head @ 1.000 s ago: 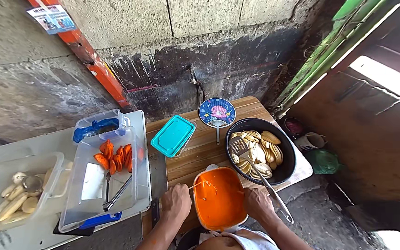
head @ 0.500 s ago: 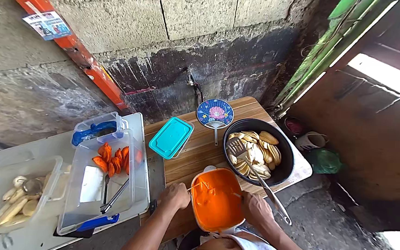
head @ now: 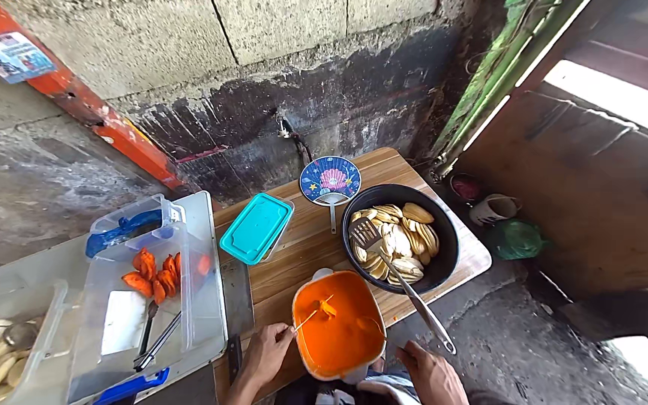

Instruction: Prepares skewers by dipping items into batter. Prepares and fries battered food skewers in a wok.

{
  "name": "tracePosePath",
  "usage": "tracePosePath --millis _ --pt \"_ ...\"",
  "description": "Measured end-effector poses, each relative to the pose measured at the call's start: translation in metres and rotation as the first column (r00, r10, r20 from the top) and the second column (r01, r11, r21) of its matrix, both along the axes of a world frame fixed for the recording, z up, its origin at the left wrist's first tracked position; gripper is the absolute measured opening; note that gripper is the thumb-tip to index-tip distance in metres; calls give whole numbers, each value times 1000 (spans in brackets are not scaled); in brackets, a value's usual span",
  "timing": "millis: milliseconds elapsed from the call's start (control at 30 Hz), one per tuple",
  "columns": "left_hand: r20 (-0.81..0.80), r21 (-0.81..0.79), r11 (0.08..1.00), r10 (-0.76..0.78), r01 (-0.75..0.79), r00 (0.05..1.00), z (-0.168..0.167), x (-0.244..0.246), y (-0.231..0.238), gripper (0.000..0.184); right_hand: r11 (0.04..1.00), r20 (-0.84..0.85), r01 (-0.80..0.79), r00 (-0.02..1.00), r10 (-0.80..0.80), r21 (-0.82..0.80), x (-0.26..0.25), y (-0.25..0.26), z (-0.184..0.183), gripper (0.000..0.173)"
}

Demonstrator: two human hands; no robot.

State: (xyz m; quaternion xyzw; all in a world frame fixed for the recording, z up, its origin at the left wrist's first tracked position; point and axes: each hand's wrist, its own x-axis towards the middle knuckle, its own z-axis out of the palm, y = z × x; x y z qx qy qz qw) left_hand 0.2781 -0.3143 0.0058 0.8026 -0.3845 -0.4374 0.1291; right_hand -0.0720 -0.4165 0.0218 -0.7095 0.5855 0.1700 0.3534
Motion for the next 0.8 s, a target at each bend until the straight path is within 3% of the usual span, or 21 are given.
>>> tracePosePath --millis 267,333,433,567,667,800 --pt "-25 -209 975 -80 73 996 28 10 2 32 934 227 234 958 -175 -269 4 69 -1 37" --pt "-34 -234 967 -116 105 993 36 19 -1 32 919 248 290 942 -225 -269 11 96 -10 37" --pt "-64 -245 958 -168 148 984 50 28 -5 31 925 127 344 937 -326 -160 28 129 -21 39" --pt "-75 -251 946 -229 204 970 63 37 -8 31 851 184 461 886 -426 -253 57 158 -34 39" --pt "-56 -263 929 -286 262 957 67 39 -11 29 838 131 511 859 -494 -192 68 168 -45 40" --pt "-36 -253 912 -343 324 939 72 39 -17 28 750 315 560 825 -469 -352 81 167 -29 37"
